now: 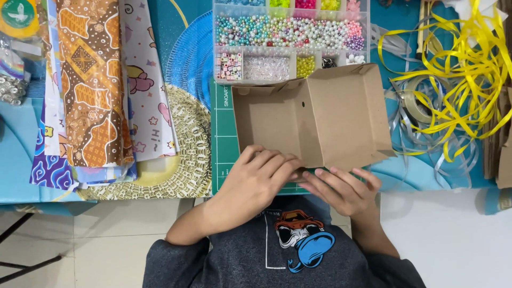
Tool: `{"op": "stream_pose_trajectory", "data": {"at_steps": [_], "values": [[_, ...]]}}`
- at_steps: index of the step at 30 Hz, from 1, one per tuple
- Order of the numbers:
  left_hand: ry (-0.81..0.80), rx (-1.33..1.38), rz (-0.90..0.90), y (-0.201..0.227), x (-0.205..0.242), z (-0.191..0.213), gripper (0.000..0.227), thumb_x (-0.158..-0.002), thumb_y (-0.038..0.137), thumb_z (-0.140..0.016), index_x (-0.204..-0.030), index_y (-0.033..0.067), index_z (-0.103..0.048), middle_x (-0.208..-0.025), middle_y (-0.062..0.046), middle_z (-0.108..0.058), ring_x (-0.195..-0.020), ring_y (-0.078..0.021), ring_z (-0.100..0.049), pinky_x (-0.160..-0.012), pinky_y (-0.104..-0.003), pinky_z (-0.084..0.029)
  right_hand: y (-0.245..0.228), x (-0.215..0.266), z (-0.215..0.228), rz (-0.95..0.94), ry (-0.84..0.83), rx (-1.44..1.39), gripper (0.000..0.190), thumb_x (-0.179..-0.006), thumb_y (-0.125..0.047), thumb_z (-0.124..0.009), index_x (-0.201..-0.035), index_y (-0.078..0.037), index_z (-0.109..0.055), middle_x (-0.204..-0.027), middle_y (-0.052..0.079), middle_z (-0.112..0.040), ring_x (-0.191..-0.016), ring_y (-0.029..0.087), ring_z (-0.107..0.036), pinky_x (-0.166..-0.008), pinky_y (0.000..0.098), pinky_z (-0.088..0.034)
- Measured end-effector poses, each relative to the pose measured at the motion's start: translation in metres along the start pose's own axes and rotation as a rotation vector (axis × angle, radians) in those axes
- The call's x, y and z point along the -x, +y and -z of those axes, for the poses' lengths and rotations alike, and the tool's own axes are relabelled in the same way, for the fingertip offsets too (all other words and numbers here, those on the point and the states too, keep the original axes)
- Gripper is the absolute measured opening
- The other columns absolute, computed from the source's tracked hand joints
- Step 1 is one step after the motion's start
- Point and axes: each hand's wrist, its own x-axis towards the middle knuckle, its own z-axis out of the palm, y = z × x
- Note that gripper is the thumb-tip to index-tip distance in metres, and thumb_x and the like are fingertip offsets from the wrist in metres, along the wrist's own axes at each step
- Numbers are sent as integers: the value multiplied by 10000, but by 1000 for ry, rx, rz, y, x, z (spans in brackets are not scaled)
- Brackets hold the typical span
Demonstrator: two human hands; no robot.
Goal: Assembling a small cardboard box and filling it with shredded paper and decorative beads.
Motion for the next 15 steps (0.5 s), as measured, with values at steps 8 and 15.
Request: {"op": "stream_pose_trajectory", "data": {"at_steps": [8,15], "values": [[5,14,-76,7,-10,-23,67,-957,45,-699,-1010,7,-715,-876,-132,-696,-857,-293,-673,-925,-404,-461,-7,15,-8,51,44,27,94,-958,-218,-789,-934,-308,-773,-964,-125,-773,-966,115,-684,-1067,383,-463],[-54,38,-23,-3,-10,-14,31,-913,23,-729,-940,9,-722,-806,-137,-696,-776,-297,-695,-879,-395,-465,-15,-9,-9,98,76,87,156,-978,-216,-749,-965,-366,-790,-1042,-163,-785,-1029,81,-680,-1174,384,-355]]}}
